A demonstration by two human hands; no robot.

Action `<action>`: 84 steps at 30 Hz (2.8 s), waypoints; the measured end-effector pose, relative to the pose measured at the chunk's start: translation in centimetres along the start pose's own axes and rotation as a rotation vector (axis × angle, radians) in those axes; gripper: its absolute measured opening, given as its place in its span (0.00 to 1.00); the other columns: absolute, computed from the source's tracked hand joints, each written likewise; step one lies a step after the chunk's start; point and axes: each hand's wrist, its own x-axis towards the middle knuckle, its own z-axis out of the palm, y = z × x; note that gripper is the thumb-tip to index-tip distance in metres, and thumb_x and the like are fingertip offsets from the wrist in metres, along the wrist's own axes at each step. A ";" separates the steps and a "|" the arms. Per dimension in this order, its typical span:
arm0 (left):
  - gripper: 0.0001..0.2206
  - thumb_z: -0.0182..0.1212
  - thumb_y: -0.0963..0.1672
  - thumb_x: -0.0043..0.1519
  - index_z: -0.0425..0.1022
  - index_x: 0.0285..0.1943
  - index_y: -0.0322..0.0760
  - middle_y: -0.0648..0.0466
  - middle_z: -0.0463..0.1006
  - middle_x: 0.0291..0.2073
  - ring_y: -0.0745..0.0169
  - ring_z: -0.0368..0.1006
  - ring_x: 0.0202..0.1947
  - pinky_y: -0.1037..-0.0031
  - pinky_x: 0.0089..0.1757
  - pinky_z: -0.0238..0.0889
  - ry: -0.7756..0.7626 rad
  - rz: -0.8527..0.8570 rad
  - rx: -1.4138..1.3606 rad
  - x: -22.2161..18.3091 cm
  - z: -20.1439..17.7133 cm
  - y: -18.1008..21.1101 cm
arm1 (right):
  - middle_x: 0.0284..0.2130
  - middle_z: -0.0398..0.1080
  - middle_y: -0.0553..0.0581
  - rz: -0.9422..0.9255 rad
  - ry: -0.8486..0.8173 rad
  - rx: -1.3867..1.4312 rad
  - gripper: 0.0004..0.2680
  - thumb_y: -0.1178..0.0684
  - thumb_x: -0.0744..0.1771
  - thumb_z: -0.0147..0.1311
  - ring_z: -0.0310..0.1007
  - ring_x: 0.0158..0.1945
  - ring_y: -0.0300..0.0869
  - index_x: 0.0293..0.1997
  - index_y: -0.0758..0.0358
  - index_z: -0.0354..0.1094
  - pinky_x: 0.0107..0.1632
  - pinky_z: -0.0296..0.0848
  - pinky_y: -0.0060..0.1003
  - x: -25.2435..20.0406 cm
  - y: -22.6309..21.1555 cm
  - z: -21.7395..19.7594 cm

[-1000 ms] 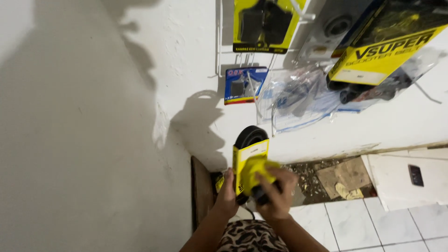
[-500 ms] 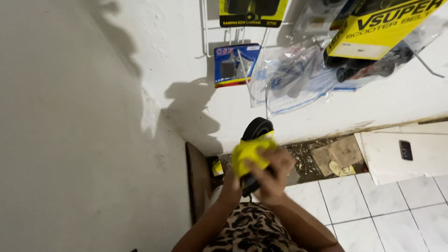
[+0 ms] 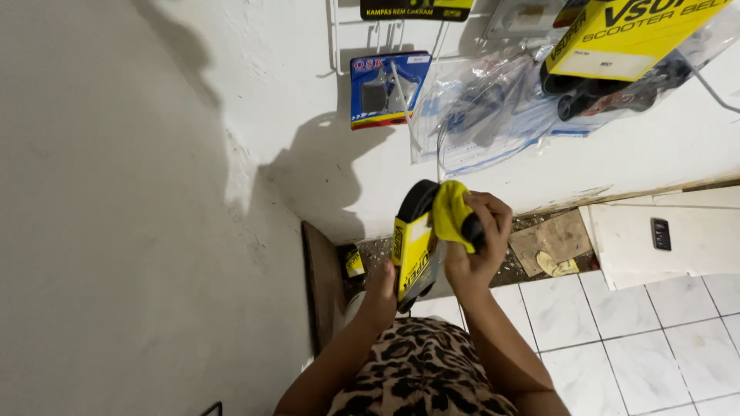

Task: Cleaning the packaging of a motorcycle scooter belt with a yellow cloth.

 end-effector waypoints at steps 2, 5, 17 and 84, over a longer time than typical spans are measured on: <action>0.32 0.34 0.57 0.70 0.62 0.71 0.29 0.33 0.76 0.55 0.47 0.78 0.42 0.57 0.43 0.69 -0.015 -0.498 -0.936 0.5 -0.3 -0.8 | 0.48 0.61 0.72 -0.015 -0.083 -0.027 0.10 0.54 0.67 0.57 0.65 0.54 0.67 0.50 0.68 0.70 0.57 0.62 0.60 -0.6 -1.4 0.3; 0.29 0.40 0.52 0.71 0.52 0.74 0.26 0.33 0.65 0.60 0.45 0.66 0.54 0.54 0.52 0.59 -0.075 -0.370 -0.625 -0.3 -0.8 -1.6 | 0.44 0.71 0.67 -0.114 -0.121 0.056 0.09 0.55 0.60 0.70 0.66 0.49 0.60 0.40 0.57 0.82 0.54 0.67 0.51 -5.4 -5.0 2.5; 0.24 0.44 0.50 0.68 0.61 0.67 0.26 0.36 0.65 0.61 0.45 0.65 0.59 0.58 0.58 0.59 -0.055 -0.449 -0.561 4.2 -4.1 6.5 | 0.39 0.68 0.68 0.097 -0.104 0.181 0.12 0.55 0.61 0.70 0.71 0.41 0.57 0.44 0.68 0.76 0.46 0.71 0.48 -3.1 -10.4 2.6; 0.40 0.41 0.64 0.65 0.61 0.72 0.30 0.25 0.66 0.63 0.33 0.69 0.61 0.43 0.59 0.62 0.395 -0.433 -1.452 10.5 -4.3 16.2 | 0.36 0.71 0.55 1.050 0.340 0.175 0.11 0.66 0.64 0.57 0.72 0.39 0.41 0.50 0.67 0.65 0.50 0.74 0.41 -0.6 -5.1 -4.3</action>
